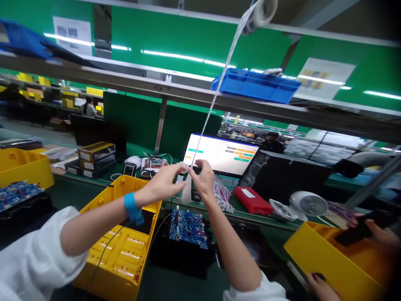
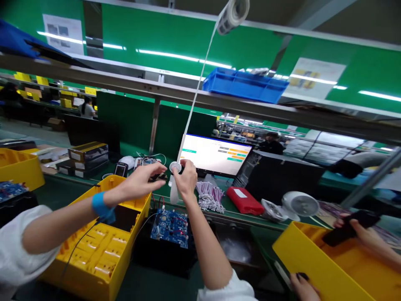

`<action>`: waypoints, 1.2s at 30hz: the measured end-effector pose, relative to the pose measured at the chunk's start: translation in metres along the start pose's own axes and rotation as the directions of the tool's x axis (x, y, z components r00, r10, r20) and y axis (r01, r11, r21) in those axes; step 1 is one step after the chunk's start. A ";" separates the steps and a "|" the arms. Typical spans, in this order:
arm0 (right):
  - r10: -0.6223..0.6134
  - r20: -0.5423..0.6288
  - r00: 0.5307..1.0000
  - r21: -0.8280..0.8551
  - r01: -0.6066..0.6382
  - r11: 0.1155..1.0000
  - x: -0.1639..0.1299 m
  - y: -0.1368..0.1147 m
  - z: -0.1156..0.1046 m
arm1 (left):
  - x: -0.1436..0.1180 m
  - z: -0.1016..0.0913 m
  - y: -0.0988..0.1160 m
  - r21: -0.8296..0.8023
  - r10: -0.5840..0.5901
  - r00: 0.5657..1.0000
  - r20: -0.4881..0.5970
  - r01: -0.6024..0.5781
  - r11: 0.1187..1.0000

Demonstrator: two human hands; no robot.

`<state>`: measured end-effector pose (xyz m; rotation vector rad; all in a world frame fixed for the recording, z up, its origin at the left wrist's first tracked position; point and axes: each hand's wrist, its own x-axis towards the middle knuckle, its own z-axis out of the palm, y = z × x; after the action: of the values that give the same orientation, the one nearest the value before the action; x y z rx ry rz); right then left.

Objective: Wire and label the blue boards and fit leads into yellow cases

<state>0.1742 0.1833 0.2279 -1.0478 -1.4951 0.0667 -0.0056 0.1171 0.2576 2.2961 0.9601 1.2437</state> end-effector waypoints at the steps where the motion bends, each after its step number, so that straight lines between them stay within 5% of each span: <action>1: 0.007 0.014 1.000 0.044 -0.008 0.999 0.001 0.001 0.003 | 0.011 0.001 -0.008 -0.034 -0.016 0.999 -0.031 0.015 0.999; 5: -0.002 0.087 0.996 0.225 -0.018 0.974 -0.011 -0.009 -0.005 | 0.021 0.003 -0.020 -0.088 0.000 0.993 -0.116 -0.010 0.996; 12: 0.055 0.237 0.970 0.570 -0.185 0.801 -0.028 -0.044 -0.026 | 0.015 0.017 0.001 -0.350 -0.001 0.983 -0.186 -0.065 0.935; 17: 0.066 0.247 0.967 0.613 -0.209 0.762 -0.027 -0.048 -0.033 | 0.021 0.013 0.005 -0.558 -0.044 0.992 -0.118 -0.030 0.830; 23: 0.045 0.241 0.970 0.598 -0.185 0.780 -0.022 -0.037 -0.037 | 0.036 -0.003 -0.004 -0.536 -0.033 0.999 -0.042 0.006 0.844; 26: 0.080 0.223 0.972 0.581 -0.198 0.790 -0.015 -0.027 -0.040 | 0.058 -0.024 -0.032 -0.268 -0.091 0.995 0.047 0.101 0.958; 29: 0.124 0.230 0.965 0.523 -0.231 0.820 -0.009 -0.006 -0.049 | 0.079 -0.063 -0.080 0.021 -0.261 0.961 0.094 0.261 0.965; 33: 0.188 0.212 0.959 0.341 -0.253 0.905 -0.006 0.059 -0.058 | 0.066 -0.107 -0.152 0.374 -0.562 0.827 -0.020 0.528 0.763; 36: 0.233 0.255 0.938 0.143 -0.275 0.951 -0.013 0.123 -0.053 | 0.033 -0.110 -0.190 0.532 -0.700 0.690 -0.186 0.670 0.518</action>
<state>0.2839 0.2200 0.1584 -1.1119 -1.5243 0.5156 -0.1601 0.2739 0.2257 1.8858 2.1876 0.5685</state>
